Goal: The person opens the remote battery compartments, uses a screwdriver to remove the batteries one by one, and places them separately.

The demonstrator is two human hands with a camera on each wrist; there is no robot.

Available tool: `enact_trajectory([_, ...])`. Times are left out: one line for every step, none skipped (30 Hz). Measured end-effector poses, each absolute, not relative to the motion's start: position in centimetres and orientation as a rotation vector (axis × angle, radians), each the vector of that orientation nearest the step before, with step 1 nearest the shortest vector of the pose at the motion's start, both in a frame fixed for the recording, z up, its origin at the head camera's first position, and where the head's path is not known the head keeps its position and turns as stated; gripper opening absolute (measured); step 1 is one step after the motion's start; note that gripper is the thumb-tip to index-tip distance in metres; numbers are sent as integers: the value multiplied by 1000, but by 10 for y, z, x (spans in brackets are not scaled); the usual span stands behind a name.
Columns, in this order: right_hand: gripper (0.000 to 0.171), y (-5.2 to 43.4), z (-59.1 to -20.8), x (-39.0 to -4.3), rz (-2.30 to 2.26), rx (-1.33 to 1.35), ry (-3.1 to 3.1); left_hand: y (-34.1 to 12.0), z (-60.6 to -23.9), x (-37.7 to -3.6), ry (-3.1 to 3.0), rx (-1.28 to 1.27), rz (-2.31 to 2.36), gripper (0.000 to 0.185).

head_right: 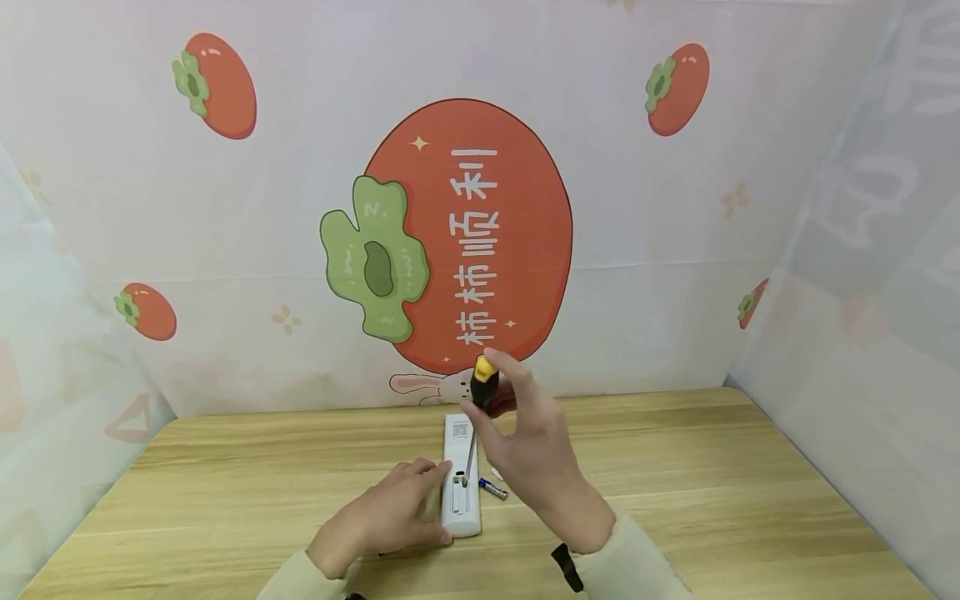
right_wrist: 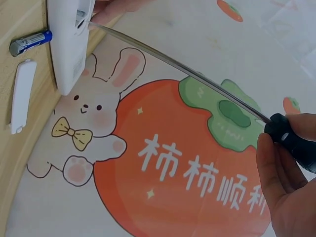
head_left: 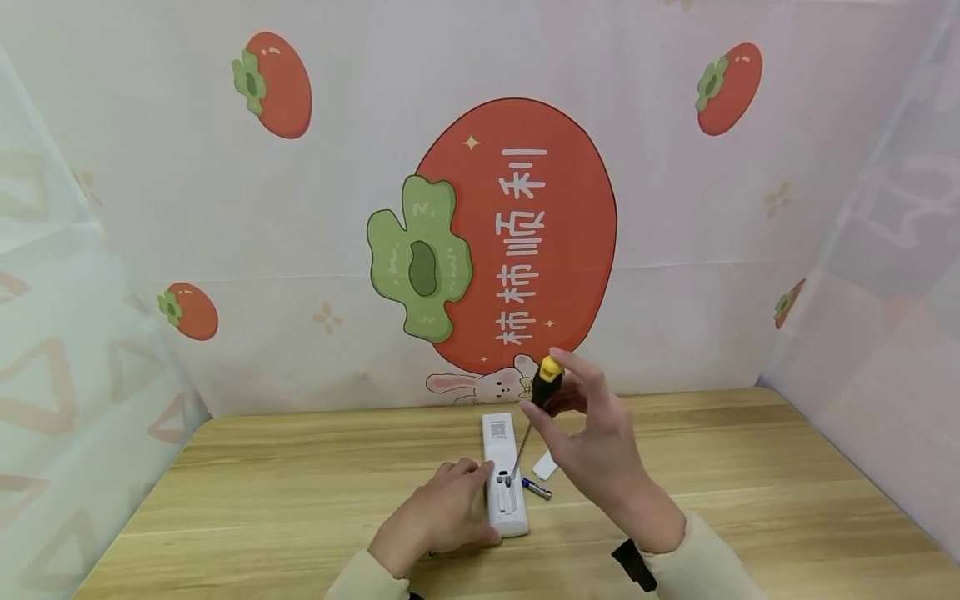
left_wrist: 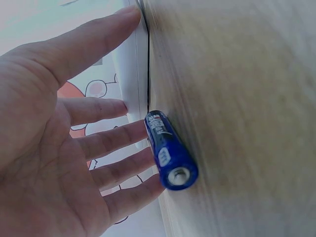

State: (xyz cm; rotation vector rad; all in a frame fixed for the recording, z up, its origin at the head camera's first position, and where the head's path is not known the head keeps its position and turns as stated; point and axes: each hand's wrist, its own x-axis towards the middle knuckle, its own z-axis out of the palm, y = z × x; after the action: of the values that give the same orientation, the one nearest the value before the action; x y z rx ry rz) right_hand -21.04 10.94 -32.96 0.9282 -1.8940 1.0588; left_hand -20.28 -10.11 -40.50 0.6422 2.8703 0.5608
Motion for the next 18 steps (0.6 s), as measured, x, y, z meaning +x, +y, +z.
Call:
enact_trajectory([66,111,-329,-211,1073,918,-1890,-101,-405,-203,2872,641,559,86])
enact_trajectory([67,113,-329,-212,1077,906,-1888,-101,-405,-203,2874,641,556,86])
enact_trajectory([69,115,-329,-213,1081,895,-1886,-101,-405,-203,2877,642,551,86])
enact_trajectory([73,117,-329,-213,1087,882,-1884,-101,-406,-203,2881,645,544,87])
enact_trajectory([77,118,-328,-213,1085,869,-1882,-101,-406,-203,2885,647,539,87])
enact_trajectory([79,120,-328,-214,1086,858,-1880,-100,-406,-203,2889,650,534,87])
enact_trajectory([82,121,-328,-214,1095,844,-1883,-100,-406,-203,2892,653,529,87])
enact_trajectory([83,122,-328,-214,1104,832,-1883,-100,-406,-203,2895,655,525,87])
enact_trajectory([82,123,-328,-214,1116,822,-1880,-100,-406,-203,2897,656,523,87])
enact_trajectory([81,123,-329,-214,1125,817,-1874,-100,-406,-202,2897,657,525,87])
enact_trajectory([80,124,-329,-214,1138,813,-1870,-101,-406,-202,2896,658,526,87])
enact_trajectory([79,125,-329,-214,1152,808,-1868,-101,-406,-202,2896,658,527,87])
enact_trajectory([78,126,-330,-214,1165,801,-1867,-101,-406,-202,2894,658,529,87])
enact_trajectory([78,127,-330,-214,1171,795,-1865,-101,-406,-202,2893,657,531,87])
enact_trajectory([78,128,-331,-214,1179,789,-1863,-101,-406,-202,2893,657,532,87])
enact_trajectory([78,129,-331,-214,1180,783,-1861,-101,-406,-202,2892,657,535,87])
enact_trajectory([78,130,-331,-214,1191,771,-1865,-101,-406,-202,2893,658,536,88])
enact_trajectory([79,131,-332,-213,1195,763,-1864,-101,-406,-202,2893,657,536,88])
